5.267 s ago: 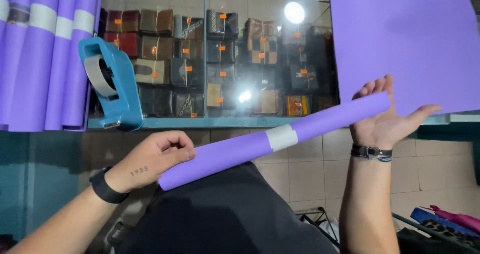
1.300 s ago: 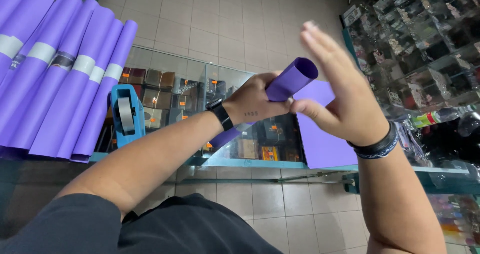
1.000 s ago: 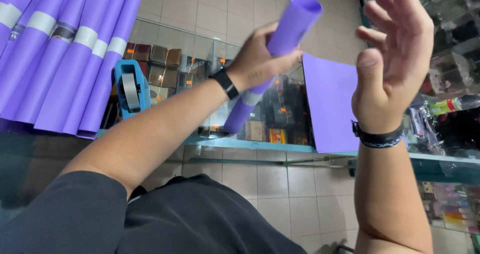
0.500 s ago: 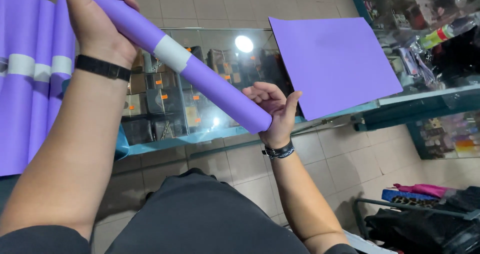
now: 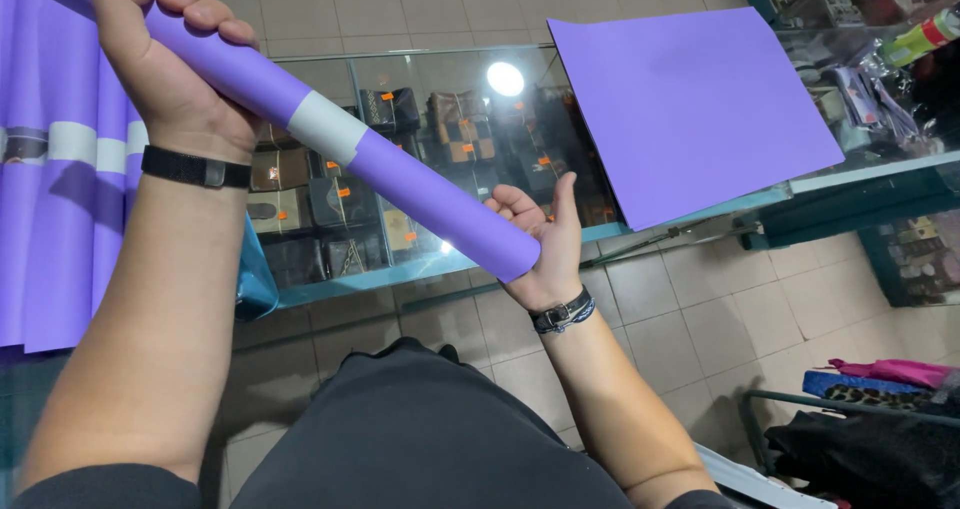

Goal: Rolling purple paper sheets into tubes and securing them with adhesive tape at a store counter.

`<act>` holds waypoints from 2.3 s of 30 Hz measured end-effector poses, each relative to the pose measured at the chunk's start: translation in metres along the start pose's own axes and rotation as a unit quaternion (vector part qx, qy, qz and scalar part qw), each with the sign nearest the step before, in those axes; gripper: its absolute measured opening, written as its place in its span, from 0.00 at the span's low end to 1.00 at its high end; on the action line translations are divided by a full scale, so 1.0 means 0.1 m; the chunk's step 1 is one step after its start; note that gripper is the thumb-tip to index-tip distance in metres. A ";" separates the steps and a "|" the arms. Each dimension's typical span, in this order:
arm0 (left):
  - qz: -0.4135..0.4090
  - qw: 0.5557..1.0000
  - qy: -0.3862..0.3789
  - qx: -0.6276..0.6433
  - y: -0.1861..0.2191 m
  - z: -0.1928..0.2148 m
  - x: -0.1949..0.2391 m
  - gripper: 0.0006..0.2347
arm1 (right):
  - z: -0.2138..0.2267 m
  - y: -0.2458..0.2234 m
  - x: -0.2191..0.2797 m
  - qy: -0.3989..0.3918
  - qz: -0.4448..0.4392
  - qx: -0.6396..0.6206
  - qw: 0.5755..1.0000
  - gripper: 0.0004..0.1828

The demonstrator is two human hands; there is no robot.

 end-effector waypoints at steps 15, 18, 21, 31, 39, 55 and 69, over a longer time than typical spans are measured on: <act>-0.017 0.999 -0.044 -0.006 -0.12 0.16 0.10 0.11 | 0.17 -0.11 -0.13 -0.021 0.173 0.063 0.983 0.33; -0.036 0.999 -0.003 -0.031 -0.11 0.20 0.14 0.11 | 0.06 0.01 -0.13 -0.134 0.195 0.342 0.910 0.34; -0.125 0.985 0.050 -0.111 -0.03 0.32 0.22 0.09 | -0.23 0.13 0.07 -0.198 0.189 0.657 0.703 0.42; -0.031 0.945 -0.017 -0.325 -0.40 0.81 0.88 0.22 | -0.08 0.79 -0.16 -0.206 0.093 0.686 0.691 0.31; 0.103 0.876 0.011 -0.471 -0.30 1.07 1.12 0.23 | -0.73 1.41 -0.07 -0.277 0.030 0.664 0.694 0.48; -0.164 0.241 0.042 -0.956 3.94 2.09 -1.00 0.21 | -0.34 2.29 -0.46 -0.153 -0.128 0.699 0.686 0.16; -0.189 0.188 0.090 -0.960 4.05 2.10 -1.10 0.30 | 0.00 2.30 -0.10 -0.078 -0.199 0.763 0.610 0.17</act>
Point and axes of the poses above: each hand's wrist, its own x-axis away from the middle knuckle, its own z-axis out of the back of the hand, y = z × x, the point moved 9 cm from there along -x, towards the middle knuckle, and after that the axes turned 14 degrees about x, right-handed, at the moved point
